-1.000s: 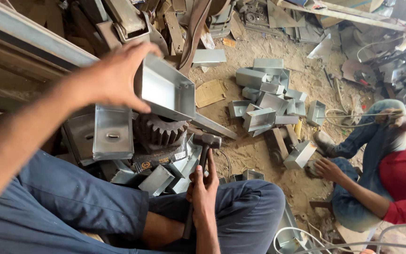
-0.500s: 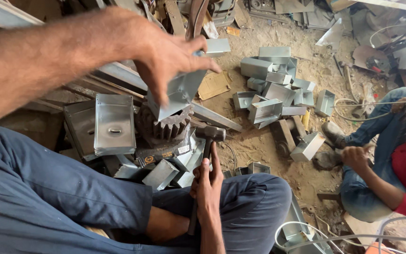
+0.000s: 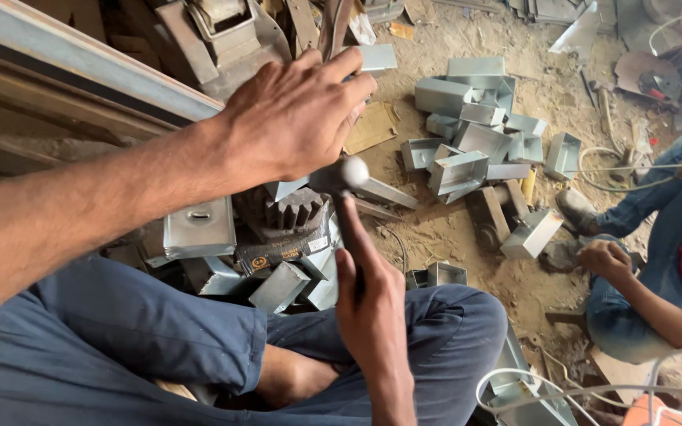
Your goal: The person uses a hammer to shape and flatten the edges of metal boxes by striking them against a metal base while sitting on the floor.
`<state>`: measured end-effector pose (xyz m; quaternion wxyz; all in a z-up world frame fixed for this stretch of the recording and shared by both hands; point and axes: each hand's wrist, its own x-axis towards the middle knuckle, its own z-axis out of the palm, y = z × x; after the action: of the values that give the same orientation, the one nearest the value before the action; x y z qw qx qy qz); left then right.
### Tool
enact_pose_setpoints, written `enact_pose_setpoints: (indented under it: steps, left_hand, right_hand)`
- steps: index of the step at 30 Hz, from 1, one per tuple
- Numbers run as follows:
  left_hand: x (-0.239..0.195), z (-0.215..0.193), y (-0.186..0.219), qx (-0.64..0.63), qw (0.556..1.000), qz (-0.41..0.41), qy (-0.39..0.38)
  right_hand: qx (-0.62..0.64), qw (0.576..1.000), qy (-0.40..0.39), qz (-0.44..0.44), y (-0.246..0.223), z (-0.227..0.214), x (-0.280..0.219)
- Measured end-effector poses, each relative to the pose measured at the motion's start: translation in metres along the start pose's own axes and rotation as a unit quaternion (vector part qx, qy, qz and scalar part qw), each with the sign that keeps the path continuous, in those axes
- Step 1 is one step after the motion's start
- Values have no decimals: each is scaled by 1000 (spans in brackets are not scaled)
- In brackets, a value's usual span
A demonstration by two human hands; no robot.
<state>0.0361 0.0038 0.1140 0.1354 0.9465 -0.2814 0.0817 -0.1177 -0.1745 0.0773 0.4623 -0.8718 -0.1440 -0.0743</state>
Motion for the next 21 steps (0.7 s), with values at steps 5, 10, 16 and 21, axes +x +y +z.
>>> enact_pose_setpoints:
  steps: [5, 10, 16, 21]
  left_hand:
    - [-2, 3, 2, 3, 998, 35, 57]
    - [-2, 8, 6, 5, 998, 33, 51]
    - [-2, 9, 7, 1, 999, 34, 39]
    - [1, 11, -8, -22, 997, 39, 56]
  right_hand:
    - [-87, 984, -120, 95, -15, 13, 15]
    - [8, 998, -33, -44, -12, 27, 7]
    - [-50, 998, -33, 7, -10, 29, 6]
    - [-94, 992, -69, 57, -6, 23, 15]
